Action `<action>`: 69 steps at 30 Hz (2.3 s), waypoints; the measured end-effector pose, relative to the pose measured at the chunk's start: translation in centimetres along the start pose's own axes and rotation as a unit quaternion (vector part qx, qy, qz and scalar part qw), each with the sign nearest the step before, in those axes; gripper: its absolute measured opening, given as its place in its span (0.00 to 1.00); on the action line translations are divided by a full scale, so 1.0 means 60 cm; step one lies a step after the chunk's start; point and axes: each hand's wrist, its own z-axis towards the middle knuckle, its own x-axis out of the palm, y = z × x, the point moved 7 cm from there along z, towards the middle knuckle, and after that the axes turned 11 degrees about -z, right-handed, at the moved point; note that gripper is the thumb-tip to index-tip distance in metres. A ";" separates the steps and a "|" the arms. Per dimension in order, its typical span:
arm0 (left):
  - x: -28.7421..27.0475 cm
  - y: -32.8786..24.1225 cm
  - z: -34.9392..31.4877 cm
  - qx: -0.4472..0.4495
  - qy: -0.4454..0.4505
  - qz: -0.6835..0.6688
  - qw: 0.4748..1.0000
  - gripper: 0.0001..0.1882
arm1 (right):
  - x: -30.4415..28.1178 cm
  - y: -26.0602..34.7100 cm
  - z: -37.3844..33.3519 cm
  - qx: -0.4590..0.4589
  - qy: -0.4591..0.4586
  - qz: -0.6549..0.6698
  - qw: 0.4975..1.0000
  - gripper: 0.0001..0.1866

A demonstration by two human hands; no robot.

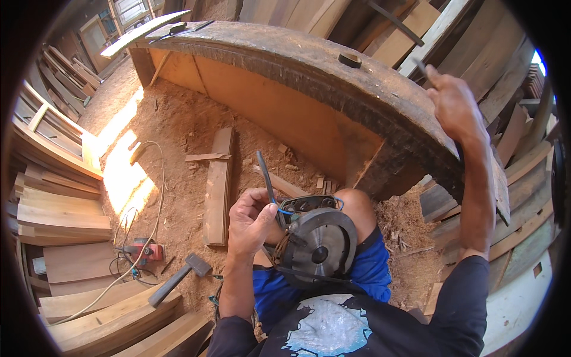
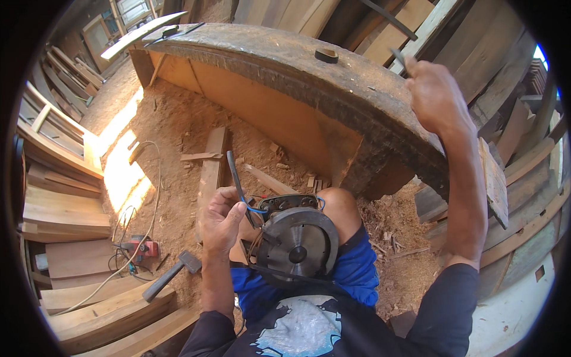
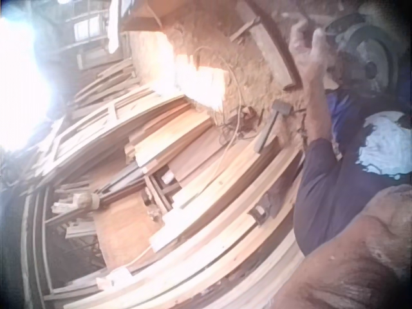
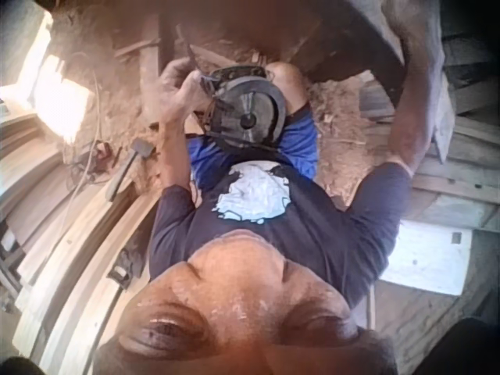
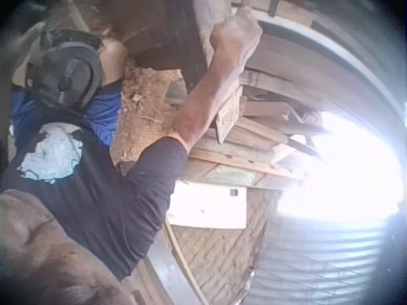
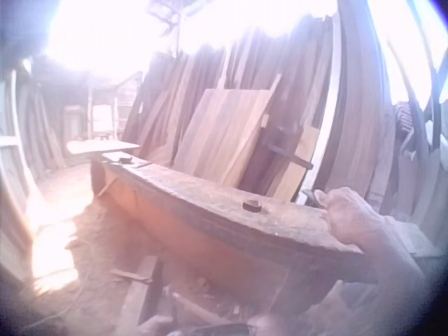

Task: The person uses a chisel to clear debris and adjust the wire on a circular saw, while another person works nearby with a hammer and wood.

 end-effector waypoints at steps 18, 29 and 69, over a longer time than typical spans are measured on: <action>-0.023 0.002 0.011 0.003 0.001 -0.030 1.000 0.16 | 0.034 -0.002 -0.032 -0.053 0.220 -0.125 0.966 0.12; -0.017 0.005 0.017 -0.001 0.002 -0.018 1.000 0.16 | -0.042 0.052 -0.090 -0.169 -0.145 -0.041 0.974 0.17; 0.044 -0.027 0.041 0.091 0.146 0.510 0.843 0.10 | 0.202 0.349 -0.247 -0.312 0.100 0.577 0.748 0.06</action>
